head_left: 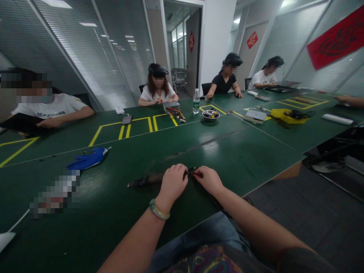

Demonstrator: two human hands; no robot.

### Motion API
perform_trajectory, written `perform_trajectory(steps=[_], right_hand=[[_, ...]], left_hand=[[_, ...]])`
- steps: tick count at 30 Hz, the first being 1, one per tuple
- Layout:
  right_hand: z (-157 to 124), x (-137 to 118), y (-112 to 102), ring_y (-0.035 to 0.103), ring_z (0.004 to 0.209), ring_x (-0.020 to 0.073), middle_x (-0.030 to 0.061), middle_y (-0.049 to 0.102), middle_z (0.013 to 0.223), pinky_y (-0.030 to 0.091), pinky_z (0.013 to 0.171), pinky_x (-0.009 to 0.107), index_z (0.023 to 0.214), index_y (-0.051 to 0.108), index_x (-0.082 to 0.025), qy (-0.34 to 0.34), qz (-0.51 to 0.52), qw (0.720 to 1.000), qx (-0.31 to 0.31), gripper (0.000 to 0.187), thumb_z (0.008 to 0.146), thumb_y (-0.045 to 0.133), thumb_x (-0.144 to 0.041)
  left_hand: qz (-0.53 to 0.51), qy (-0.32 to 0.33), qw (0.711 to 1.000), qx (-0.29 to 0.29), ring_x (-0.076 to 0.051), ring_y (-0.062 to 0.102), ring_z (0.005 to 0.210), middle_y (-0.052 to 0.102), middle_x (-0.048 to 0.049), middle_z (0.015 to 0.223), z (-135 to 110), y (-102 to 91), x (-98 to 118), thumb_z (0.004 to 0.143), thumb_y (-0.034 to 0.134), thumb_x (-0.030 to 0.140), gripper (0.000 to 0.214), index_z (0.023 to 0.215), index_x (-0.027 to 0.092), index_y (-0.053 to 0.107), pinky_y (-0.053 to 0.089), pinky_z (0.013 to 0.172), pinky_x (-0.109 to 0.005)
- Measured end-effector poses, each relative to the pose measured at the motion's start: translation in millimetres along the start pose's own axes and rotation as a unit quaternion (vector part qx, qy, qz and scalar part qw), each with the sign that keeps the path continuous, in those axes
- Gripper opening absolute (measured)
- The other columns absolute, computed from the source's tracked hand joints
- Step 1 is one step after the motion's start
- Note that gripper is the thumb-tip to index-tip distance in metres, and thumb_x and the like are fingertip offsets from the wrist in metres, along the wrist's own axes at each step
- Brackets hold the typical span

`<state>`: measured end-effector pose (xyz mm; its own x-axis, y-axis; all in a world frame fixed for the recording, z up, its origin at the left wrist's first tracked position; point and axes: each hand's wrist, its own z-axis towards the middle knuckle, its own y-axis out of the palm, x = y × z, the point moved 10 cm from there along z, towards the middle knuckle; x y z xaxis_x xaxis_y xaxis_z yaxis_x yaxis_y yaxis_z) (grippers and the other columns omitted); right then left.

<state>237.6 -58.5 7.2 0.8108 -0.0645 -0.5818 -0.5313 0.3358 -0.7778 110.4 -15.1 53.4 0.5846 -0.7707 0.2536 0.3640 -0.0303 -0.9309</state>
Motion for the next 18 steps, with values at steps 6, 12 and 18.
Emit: perform_trajectory(steps=[6, 12, 18], right_hand=[[-0.2, -3.9, 1.7, 0.057, 0.074, 0.0137, 0.0005, 0.063, 0.086, 0.039, 0.067, 0.024, 0.086, 0.070, -0.023, -0.014, 0.010, 1.000, -0.005, 0.007, 0.086, 0.064, -0.026], [1.1, -0.4, -0.3, 0.057, 0.076, 0.0142, 0.0008, 0.063, 0.084, 0.040, 0.068, 0.024, 0.088, 0.071, -0.023, -0.003, 0.018, 1.000, -0.007, 0.007, 0.086, 0.066, -0.027], [2.6, 5.5, 2.7, 0.058, 0.075, 0.0149, 0.0009, 0.065, 0.082, 0.041, 0.069, 0.025, 0.087, 0.070, -0.021, 0.011, 0.043, 0.999, -0.010, 0.009, 0.085, 0.067, -0.030]], left_hand=[[0.029, -0.046, 0.998, 0.035, -0.024, 0.050, 0.100, 0.057, -0.0067, 0.102, -0.3, 4.0, 2.8, 0.087, 0.051, 0.021, 0.014, 0.101, 0.020, 0.055, 0.039, 0.086, -0.038], [0.019, -0.042, 0.998, 0.030, -0.024, 0.050, 0.102, 0.057, -0.0064, 0.106, -0.3, 3.7, -1.3, 0.090, 0.052, 0.027, 0.015, 0.104, 0.023, 0.058, 0.040, 0.087, -0.037], [0.022, -0.008, 0.999, 0.023, -0.023, 0.051, 0.103, 0.058, -0.0051, 0.107, -0.3, 3.2, -0.5, 0.091, 0.051, 0.027, 0.017, 0.105, 0.026, 0.060, 0.041, 0.087, -0.037]])
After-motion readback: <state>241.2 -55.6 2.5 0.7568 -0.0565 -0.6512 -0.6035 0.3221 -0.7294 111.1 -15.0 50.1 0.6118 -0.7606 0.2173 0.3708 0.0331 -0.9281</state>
